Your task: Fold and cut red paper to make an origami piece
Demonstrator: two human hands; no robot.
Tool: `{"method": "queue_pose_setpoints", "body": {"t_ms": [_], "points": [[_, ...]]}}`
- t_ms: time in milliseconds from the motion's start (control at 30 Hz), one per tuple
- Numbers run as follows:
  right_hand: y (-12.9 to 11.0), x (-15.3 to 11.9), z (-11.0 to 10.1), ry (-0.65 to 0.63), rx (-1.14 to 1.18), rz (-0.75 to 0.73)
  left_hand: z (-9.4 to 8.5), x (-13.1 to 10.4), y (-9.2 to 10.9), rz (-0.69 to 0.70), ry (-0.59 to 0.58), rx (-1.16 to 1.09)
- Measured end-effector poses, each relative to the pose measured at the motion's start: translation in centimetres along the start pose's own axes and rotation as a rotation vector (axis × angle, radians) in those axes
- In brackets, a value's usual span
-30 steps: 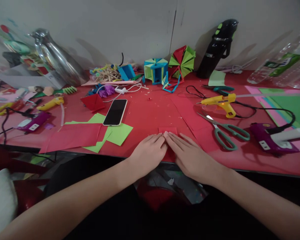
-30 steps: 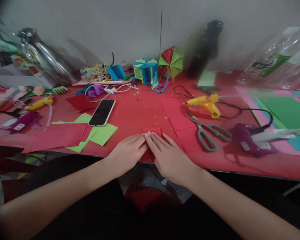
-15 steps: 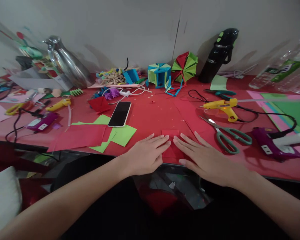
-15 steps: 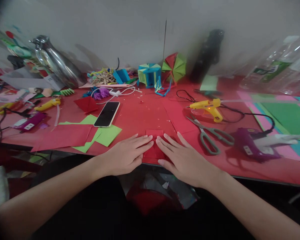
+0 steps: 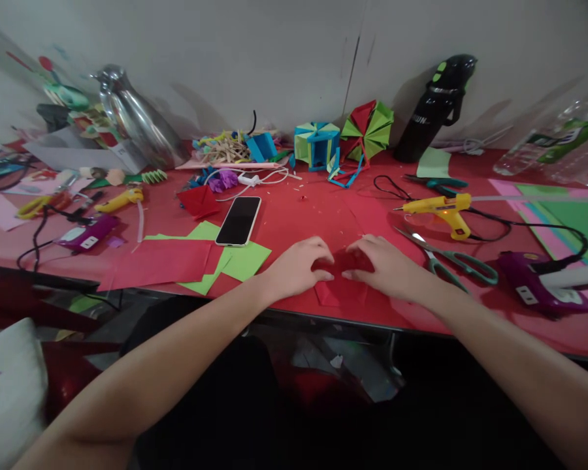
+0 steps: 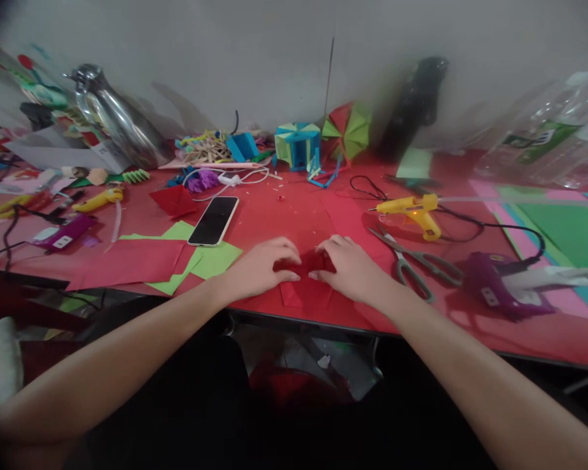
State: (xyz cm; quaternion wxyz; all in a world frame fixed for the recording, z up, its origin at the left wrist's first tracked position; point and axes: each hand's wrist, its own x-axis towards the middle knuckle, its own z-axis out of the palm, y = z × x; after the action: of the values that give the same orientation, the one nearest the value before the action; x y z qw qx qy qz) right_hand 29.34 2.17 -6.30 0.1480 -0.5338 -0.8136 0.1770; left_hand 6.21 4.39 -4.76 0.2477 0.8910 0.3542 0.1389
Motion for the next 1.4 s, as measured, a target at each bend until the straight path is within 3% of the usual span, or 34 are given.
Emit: {"method": "queue_pose_setpoints", "body": {"t_ms": [100, 200, 300, 433, 500, 600, 667, 767, 833, 933, 1033, 1200, 1400], "points": [[-0.6, 0.4, -0.8, -0.064, 0.069, 0.127, -0.3, 0.3, 0.1, -0.094, 0.005, 0.040], [-1.1, 0.6, -1.0, -0.125, 0.206, 0.220, -0.6, 0.9, 0.2, -0.164, -0.068, 0.069], [-1.2, 0.7, -0.8, -0.126, 0.377, 0.202, -0.9, 1.5, 0.2, -0.209, -0.127, 0.040], [-1.3, 0.9, -1.1, -0.143, 0.316, 0.091, -1.3, 2.1, 0.3, -0.209, -0.131, -0.035], [-1.7, 0.7, -1.7, -0.047, 0.279, 0.035, -1.4, 2.1, 0.4, -0.151, -0.067, -0.162], [-2.5, 0.3, -2.8, 0.255, 0.210, -0.103, -1.7, 1.9, 0.9, 0.019, 0.227, -0.199], [-2.9, -0.1, -3.2, 0.464, 0.055, -0.263, -1.9, 1.5, 1.1, 0.169, 0.425, 0.011], [-2.8, -0.7, -2.6, 0.576, -0.198, -0.465, -1.7, 0.8, 1.2, 0.336, 0.468, 0.394], [-2.5, -1.0, -1.6, 0.480, -0.295, -0.509, -1.0, 0.3, 1.2, 0.357, 0.362, 0.536], [-2.4, -1.3, 0.1, 0.211, -0.382, -0.460, 0.2, -0.5, 1.2, 0.304, 0.120, 0.615], [-2.6, -1.6, 0.6, 0.044, -0.287, -0.361, 0.7, -1.1, 1.5, 0.241, -0.030, 0.580], [-2.1, -1.7, -0.7, -0.049, 0.057, -0.277, -0.3, -1.3, 1.2, 0.177, -0.075, 0.287], [-1.2, -0.5, -1.1, -0.063, 0.196, -0.110, -0.8, 0.0, 0.6, 0.074, -0.054, 0.055]]}}
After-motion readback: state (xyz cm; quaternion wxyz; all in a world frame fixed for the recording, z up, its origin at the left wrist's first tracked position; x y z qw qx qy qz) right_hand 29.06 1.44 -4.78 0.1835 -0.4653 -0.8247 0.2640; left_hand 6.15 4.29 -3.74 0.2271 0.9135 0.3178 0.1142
